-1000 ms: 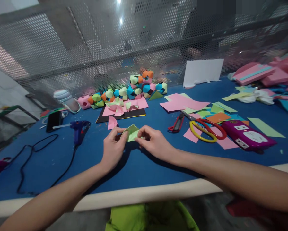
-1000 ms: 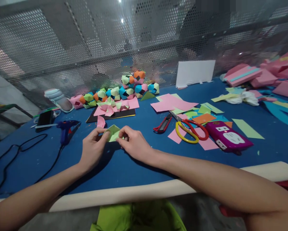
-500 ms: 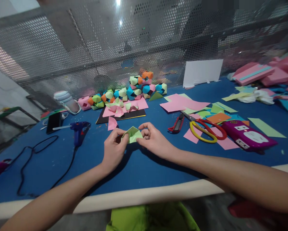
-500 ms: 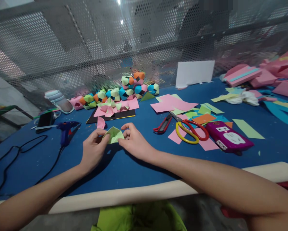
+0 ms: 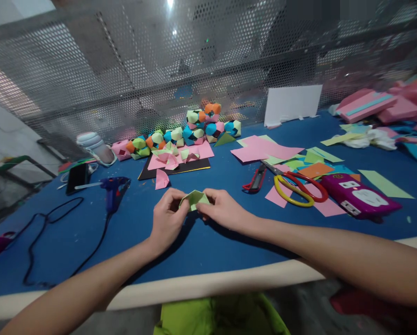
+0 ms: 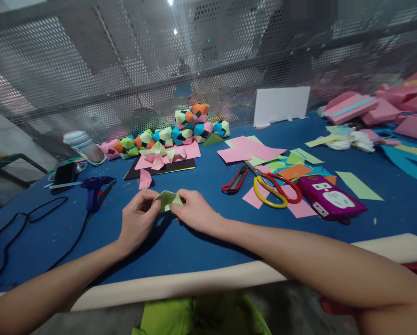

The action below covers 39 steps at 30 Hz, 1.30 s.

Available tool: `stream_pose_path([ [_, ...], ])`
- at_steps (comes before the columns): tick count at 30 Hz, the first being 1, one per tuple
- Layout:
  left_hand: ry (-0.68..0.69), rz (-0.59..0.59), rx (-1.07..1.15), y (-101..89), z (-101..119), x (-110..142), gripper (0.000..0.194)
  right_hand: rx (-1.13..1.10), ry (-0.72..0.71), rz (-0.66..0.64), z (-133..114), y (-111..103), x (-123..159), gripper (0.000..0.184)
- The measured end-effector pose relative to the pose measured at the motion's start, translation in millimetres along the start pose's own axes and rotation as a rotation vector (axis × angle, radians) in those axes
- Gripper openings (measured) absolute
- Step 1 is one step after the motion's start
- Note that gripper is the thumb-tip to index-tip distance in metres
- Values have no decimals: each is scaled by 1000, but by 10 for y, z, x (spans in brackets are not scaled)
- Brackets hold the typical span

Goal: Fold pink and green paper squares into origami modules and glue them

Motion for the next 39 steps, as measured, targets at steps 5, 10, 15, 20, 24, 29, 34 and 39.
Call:
stream_pose_path([
  [5, -144, -43, 62, 38, -63, -17, 11, 293, -260, 78, -127, -102, -10, 17],
  [10, -339, -147, 87, 107, -152, 7, 13, 321, -355, 78, -148, -138, -16, 13],
  [15, -452, -151, 157, 138, -181, 60, 15, 367, -366, 66, -143, -132, -23, 12],
  [20, -445, -142, 209, 155, -160, 81, 16, 330, -314, 73, -126, -136, -38, 12],
  [24, -440, -158, 220, 180, -165, 96, 16, 320, -213, 59, -40, -107, -56, 14],
  [29, -449, -175, 219, 199, -147, 106, 15, 336, -196, 61, 4, -85, -62, 24],
  [34, -450, -154, 215, 190, -139, 98, 15, 318, -181, 46, 0, -88, -66, 23],
  [39, -446, -208, 150, 218, -157, 111, 13, 275, -244, 73, -62, -108, -48, 13],
])
Point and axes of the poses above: each hand's wrist, its own x-axis away from the middle knuckle, its own y-axis out of the palm, z = x × y, the point moved 7 cm from there along -x, towards the middle knuckle, and after that the axes turned 11 degrees about -x, right-handed, at the moved point
